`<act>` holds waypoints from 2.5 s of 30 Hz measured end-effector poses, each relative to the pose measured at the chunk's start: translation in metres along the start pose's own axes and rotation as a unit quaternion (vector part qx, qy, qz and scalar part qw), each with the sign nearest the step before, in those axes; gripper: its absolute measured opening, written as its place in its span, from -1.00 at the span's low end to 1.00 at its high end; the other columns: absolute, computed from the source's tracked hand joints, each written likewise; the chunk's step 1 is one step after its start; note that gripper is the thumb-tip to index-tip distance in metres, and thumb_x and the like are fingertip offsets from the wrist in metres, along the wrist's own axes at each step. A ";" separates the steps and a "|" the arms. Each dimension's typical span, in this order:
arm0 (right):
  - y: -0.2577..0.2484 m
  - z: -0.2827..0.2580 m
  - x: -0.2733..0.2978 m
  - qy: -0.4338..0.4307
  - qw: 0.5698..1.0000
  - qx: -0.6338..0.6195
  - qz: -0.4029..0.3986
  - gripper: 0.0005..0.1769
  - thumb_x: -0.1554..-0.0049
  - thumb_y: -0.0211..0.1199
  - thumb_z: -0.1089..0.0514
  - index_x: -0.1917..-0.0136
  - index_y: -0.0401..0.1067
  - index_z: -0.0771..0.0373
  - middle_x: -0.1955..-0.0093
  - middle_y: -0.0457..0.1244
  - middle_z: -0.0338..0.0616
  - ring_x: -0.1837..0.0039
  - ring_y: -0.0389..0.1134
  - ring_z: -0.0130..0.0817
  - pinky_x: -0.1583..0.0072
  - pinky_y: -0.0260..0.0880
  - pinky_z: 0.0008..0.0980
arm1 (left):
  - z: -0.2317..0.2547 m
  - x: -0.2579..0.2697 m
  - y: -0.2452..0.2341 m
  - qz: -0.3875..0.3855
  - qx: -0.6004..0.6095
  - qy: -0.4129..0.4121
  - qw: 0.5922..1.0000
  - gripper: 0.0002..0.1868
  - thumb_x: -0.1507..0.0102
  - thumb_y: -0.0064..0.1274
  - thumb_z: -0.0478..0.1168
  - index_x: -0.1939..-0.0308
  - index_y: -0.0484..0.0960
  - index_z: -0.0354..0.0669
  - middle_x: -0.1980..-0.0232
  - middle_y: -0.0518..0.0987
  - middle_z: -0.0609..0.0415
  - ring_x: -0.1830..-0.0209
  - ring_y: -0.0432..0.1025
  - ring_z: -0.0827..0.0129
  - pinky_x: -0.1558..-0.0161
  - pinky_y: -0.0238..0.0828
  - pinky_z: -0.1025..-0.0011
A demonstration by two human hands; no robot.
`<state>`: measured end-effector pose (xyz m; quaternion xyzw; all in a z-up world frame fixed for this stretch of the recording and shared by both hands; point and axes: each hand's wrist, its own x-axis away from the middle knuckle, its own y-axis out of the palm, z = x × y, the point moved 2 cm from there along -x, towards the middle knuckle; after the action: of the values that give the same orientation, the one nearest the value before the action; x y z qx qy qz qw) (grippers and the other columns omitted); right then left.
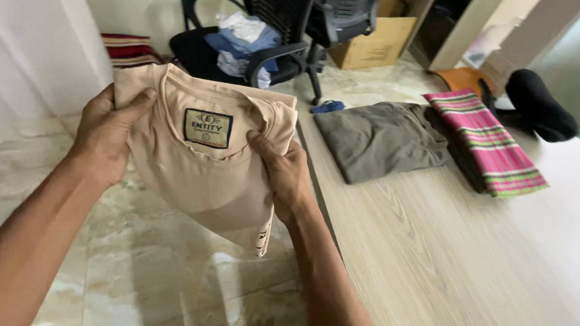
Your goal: The person folds a beige t-shirt and a striped long-sleeved shirt on a wooden table. They smooth the fabric, fold the sleeves and sides, and stack the folded items on the table.
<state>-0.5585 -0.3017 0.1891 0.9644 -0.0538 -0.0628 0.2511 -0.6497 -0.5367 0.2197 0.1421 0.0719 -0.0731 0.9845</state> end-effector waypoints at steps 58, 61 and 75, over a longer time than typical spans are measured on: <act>-0.301 0.027 -0.122 0.023 0.667 0.102 0.738 -0.39 -0.21 0.23 -0.13 -0.27 0.46 0.46 -0.03 0.40 -0.03 0.05 0.32 -0.39 -0.01 0.40 -0.33 | -0.349 -0.345 0.391 -0.611 -0.248 -0.326 0.677 -0.53 -0.35 0.03 -0.02 -0.23 0.56 -0.24 -0.06 0.67 -0.01 0.01 0.51 0.27 -0.14 0.39 0.24; -0.308 0.011 -0.130 0.107 0.642 0.101 0.752 -0.41 -0.26 0.20 -0.14 -0.28 0.42 0.42 0.00 0.33 -0.02 0.09 0.27 -0.38 0.03 0.37 -0.32 | -0.345 -0.341 0.411 -0.615 -0.224 -0.342 0.674 -0.53 -0.36 0.03 -0.04 -0.23 0.55 -0.30 -0.05 0.67 -0.04 -0.01 0.53 0.26 -0.12 0.43 0.26; -0.342 -0.037 -0.138 -0.030 0.707 0.066 0.703 -0.43 -0.25 0.20 -0.05 -0.41 0.31 0.33 -0.18 0.35 0.00 -0.10 0.40 -0.30 -0.11 0.50 -0.25 | -0.331 -0.336 0.462 -0.560 -0.181 -0.364 0.722 -0.51 -0.34 0.00 -0.14 -0.32 0.40 -0.25 -0.20 0.57 -0.10 -0.14 0.52 0.19 -0.13 0.55 0.21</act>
<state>-0.6644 0.0315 0.0666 0.6588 -0.7281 0.1073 0.1564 -0.9428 0.0390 0.0849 -0.1425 -0.2141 -0.6425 0.7219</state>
